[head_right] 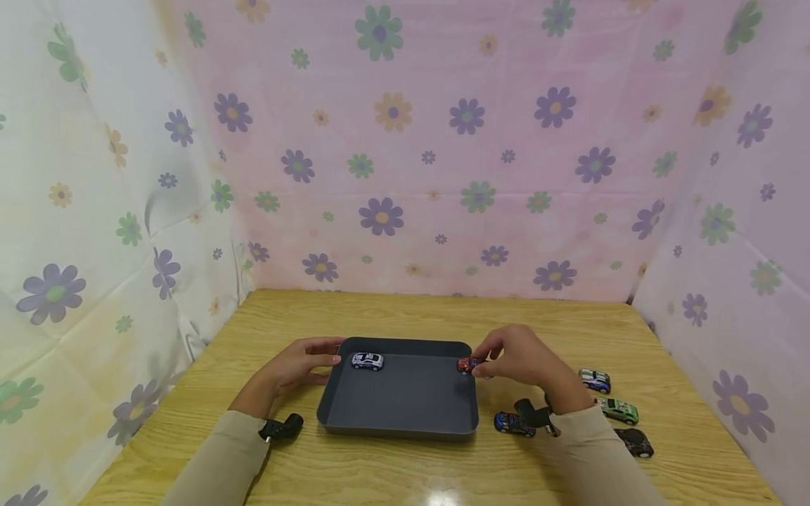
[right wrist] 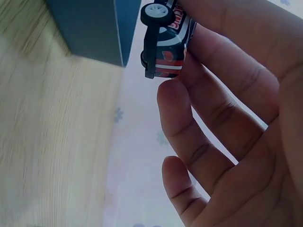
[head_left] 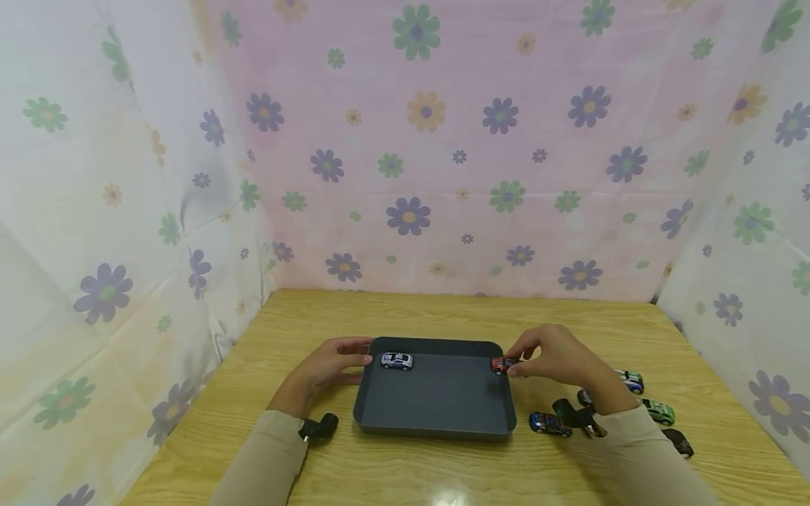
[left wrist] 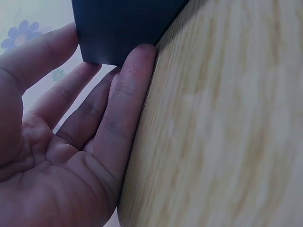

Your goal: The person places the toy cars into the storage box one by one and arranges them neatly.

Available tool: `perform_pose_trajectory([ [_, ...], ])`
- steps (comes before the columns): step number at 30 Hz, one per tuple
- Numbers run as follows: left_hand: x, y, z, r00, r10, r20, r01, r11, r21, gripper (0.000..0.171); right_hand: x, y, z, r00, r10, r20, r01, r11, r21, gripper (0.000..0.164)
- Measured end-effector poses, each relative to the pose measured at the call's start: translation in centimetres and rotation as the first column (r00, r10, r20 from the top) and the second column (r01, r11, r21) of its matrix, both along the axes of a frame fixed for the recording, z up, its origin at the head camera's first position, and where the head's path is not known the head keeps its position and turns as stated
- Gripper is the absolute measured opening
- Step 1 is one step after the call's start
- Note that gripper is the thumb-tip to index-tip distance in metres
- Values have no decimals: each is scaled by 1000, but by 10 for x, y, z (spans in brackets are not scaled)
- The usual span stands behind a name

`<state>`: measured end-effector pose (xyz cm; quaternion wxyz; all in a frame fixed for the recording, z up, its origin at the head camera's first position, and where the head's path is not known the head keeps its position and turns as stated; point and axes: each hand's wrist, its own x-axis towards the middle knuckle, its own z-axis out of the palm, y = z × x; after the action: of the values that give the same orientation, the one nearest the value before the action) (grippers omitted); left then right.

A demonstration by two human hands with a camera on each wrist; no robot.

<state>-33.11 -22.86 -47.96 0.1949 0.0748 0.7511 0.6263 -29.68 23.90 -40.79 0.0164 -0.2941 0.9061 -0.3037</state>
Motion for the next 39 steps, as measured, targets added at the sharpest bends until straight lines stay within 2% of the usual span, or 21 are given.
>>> perform_pose_trajectory([
  [15,1,1,1,1000,2,-2,-2,1000,-2,60,-11,-38,3,998,57,35,-56,998,-8,14],
  [26,1,3,3,1000,5,1,-5,1000,-13,61,-17,-69,-1,987,135,85,-128,988,-81,16],
  [33,2,4,3,1000,6,-5,-6,1000,-18,62,-19,-89,-6,984,124,129,-116,991,-67,17],
  [39,1,3,3,1000,-2,-1,2,1000,-5,64,-24,-105,-12,987,107,121,-103,994,-36,16],
])
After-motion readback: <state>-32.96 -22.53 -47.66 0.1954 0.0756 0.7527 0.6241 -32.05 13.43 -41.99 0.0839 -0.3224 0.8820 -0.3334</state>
